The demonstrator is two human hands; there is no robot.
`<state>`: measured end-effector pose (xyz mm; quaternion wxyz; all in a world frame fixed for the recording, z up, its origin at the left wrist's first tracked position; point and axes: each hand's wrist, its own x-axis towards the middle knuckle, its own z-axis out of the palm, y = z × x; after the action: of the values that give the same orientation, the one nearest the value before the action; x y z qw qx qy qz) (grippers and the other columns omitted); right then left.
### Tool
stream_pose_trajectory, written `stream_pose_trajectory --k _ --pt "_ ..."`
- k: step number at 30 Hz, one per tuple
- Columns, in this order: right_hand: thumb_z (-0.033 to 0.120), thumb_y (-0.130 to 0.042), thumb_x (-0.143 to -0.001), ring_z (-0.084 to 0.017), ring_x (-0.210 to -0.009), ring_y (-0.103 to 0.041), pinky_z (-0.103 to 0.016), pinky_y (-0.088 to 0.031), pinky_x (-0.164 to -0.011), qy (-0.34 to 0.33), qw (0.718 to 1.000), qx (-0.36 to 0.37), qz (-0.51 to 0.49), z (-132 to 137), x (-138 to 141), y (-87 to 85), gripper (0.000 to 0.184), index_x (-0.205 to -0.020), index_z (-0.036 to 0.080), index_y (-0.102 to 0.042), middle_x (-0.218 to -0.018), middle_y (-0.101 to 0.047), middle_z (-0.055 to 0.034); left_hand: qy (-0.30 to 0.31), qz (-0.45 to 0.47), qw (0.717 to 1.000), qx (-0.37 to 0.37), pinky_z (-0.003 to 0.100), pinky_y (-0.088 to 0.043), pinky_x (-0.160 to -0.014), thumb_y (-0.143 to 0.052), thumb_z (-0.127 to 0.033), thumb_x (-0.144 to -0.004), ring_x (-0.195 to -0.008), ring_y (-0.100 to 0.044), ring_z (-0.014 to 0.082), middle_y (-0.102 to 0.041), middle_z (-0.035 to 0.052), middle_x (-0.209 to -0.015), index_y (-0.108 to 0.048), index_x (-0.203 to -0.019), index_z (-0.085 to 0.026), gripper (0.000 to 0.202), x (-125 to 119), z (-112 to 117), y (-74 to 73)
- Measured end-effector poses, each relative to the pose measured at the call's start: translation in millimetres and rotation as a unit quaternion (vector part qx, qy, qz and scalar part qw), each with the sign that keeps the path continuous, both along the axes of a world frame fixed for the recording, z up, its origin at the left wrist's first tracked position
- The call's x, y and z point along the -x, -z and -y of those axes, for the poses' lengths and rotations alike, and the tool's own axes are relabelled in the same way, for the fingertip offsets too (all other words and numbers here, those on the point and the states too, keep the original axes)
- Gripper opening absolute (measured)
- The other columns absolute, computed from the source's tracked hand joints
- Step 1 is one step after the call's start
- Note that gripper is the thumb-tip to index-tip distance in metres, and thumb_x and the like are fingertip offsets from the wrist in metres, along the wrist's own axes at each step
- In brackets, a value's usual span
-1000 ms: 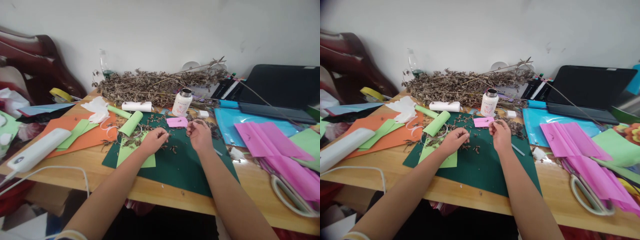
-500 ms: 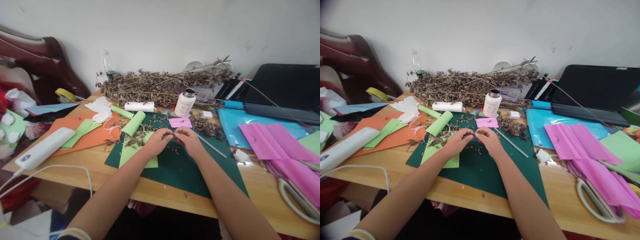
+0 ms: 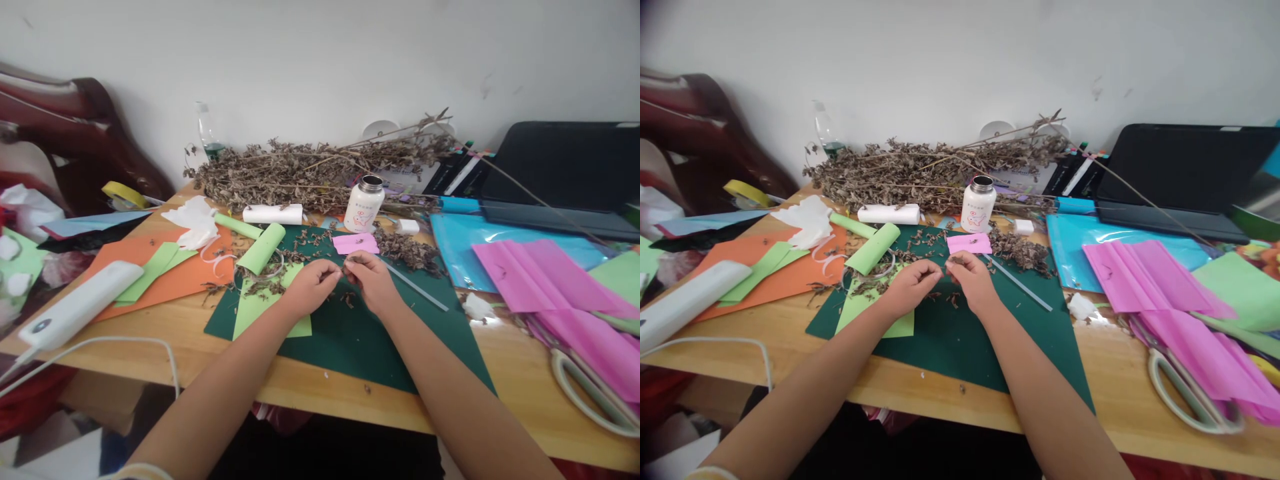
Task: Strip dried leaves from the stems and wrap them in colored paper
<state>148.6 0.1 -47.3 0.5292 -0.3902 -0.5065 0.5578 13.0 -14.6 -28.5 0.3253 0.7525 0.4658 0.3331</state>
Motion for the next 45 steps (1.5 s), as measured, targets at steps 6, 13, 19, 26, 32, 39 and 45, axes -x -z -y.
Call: stream_pose_trajectory --k 6,13,19,26,32,39,45 --pt "0.025 -0.053 -0.064 -0.007 -0.049 -0.037 -0.021 -0.029 -0.047 -0.018 0.999 -0.020 0.046 2.2 0.0 -1.3 0.007 -0.062 0.019 -0.050 -0.054 -0.045 0.0052 -0.032 0.019 0.998 0.040 0.021 -0.037 -0.061 -0.034 -0.034 -0.076 -0.067 -0.047 0.0107 -0.051 -0.0012 -0.067 -0.050 -0.069 -0.016 0.025 2.2 -2.9 1.1" --pt "0.024 -0.054 -0.062 -0.007 -0.045 -0.034 -0.022 -0.027 -0.044 0.000 1.000 -0.007 0.010 4.4 6.2 -2.4 0.006 -0.060 0.019 -0.050 -0.051 -0.041 0.0055 0.005 -0.031 0.999 0.017 0.019 -0.032 -0.053 -0.037 -0.023 -0.072 -0.056 -0.042 0.0089 -0.044 -0.0038 -0.054 -0.043 -0.055 -0.016 0.019 4.9 -4.3 -4.2" --pt "0.025 -0.049 -0.058 -0.005 -0.041 -0.032 -0.021 -0.026 -0.041 0.131 0.981 0.025 -0.143 -6.7 -6.6 -16.3 0.011 -0.062 0.021 -0.039 -0.055 -0.039 0.0066 -0.025 -0.011 0.999 0.033 0.019 -0.034 -0.054 -0.038 -0.021 -0.068 -0.057 -0.045 0.0096 -0.048 -0.0032 -0.056 -0.046 -0.056 -0.017 0.015 5.2 -1.7 -2.7" --pt "0.031 -0.048 -0.061 -0.013 -0.053 -0.037 -0.027 -0.029 -0.052 0.382 0.844 -0.094 0.365 -20.2 -87.0 -28.0 0.012 -0.057 0.019 -0.045 -0.054 -0.043 0.0014 -0.024 -0.004 0.998 0.054 0.020 -0.035 -0.056 -0.038 -0.027 -0.072 -0.060 -0.046 0.0104 -0.050 -0.0028 -0.059 -0.051 -0.061 -0.017 0.021 5.6 -2.0 -3.6" --pt "0.038 -0.040 -0.072 -0.015 -0.051 -0.040 -0.027 -0.028 -0.049 0.296 0.758 -0.081 0.576 -18.1 -92.4 -24.1 0.033 -0.046 0.019 -0.043 -0.049 -0.044 -0.0022 -0.019 0.000 0.998 0.063 0.020 -0.035 -0.057 -0.038 -0.032 -0.073 -0.060 -0.047 0.0100 -0.052 -0.0022 -0.062 -0.055 -0.064 -0.016 0.025 4.4 -1.5 -4.8" --pt "0.028 -0.050 -0.072 -0.012 -0.066 -0.050 -0.026 -0.041 -0.065 -0.092 0.826 -0.296 0.470 -0.9 -26.1 -17.7 0.027 -0.098 0.020 -0.052 -0.093 -0.055 -0.0049 -0.010 -0.014 0.996 0.086 0.019 -0.029 -0.049 -0.044 -0.035 -0.070 -0.051 -0.040 0.0080 -0.044 -0.0040 -0.052 -0.052 -0.057 -0.015 0.025 6.2 -3.6 -2.3" --pt "0.022 -0.050 -0.073 -0.012 -0.064 -0.051 -0.024 -0.040 -0.060 -0.085 0.838 -0.323 0.431 1.6 -22.2 -14.8 0.007 -0.073 0.018 -0.056 -0.071 -0.057 -0.0028 0.027 -0.028 0.995 0.092 0.019 -0.029 -0.049 -0.042 -0.035 -0.072 -0.052 -0.040 0.0079 -0.044 -0.0040 -0.053 -0.051 -0.058 -0.015 0.026 7.2 -5.6 -3.5"
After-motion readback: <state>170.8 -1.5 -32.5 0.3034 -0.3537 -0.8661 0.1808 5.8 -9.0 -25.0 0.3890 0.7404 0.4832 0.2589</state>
